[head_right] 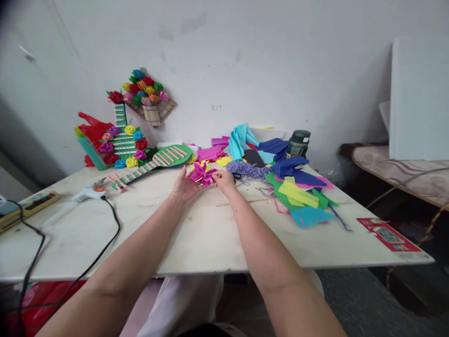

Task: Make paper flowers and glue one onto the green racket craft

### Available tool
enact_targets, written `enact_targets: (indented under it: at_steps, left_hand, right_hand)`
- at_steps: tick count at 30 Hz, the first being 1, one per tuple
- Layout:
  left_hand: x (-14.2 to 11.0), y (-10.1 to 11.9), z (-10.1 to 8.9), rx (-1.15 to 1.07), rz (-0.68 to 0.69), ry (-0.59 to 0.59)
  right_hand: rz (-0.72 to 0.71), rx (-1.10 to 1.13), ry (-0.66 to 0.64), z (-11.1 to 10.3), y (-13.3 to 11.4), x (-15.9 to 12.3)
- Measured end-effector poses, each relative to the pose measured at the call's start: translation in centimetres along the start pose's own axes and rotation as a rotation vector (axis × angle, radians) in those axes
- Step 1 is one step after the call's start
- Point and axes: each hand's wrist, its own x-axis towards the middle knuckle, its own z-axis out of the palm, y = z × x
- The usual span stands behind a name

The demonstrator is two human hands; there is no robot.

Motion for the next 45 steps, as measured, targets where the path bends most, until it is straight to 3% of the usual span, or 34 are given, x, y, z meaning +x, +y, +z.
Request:
enact_targets:
  at_steps: [7,14,18,20,25,27,45]
  left_hand:
    - [0.2,0.0,-0.1,0.057,0.037,0.042]
    - [1.1,0.4,-1.1,0.424,0.265,0.376]
    - [1.4,0.9,-1.9,0.660,0.344,0.421]
    - [1.3,1.1,-2.1,0.767,0.384,0.380]
    - [0.7,2.0,-2.1,0.876,0.449,0.031]
    - [0.5,2.3,-2.0,0.889,0.452,-0.040]
    - [-0.3,2.7,-1.7,0.904,0.379,-0.150]
  right_hand:
    - [-0.068,-0.069,-0.010,0.0,0.2,0.1]
    - [-0.273,-0.196,0.036,-0.3,0.6,0.3]
    - [-0.269,-0.219,0.054,-0.4,0.6,0.4]
    - [-0.218,-0.180,0.045,-0.4,0.4,0.4]
    - [-0.125,-0.074,0.007,-0.8,-0.1,0.2]
    - [-0.107,-0.064,0.003,-1.1,-0.4,0.1]
    - [-0.078,-0.016,-0.094,-1.3,-1.5,-0.6]
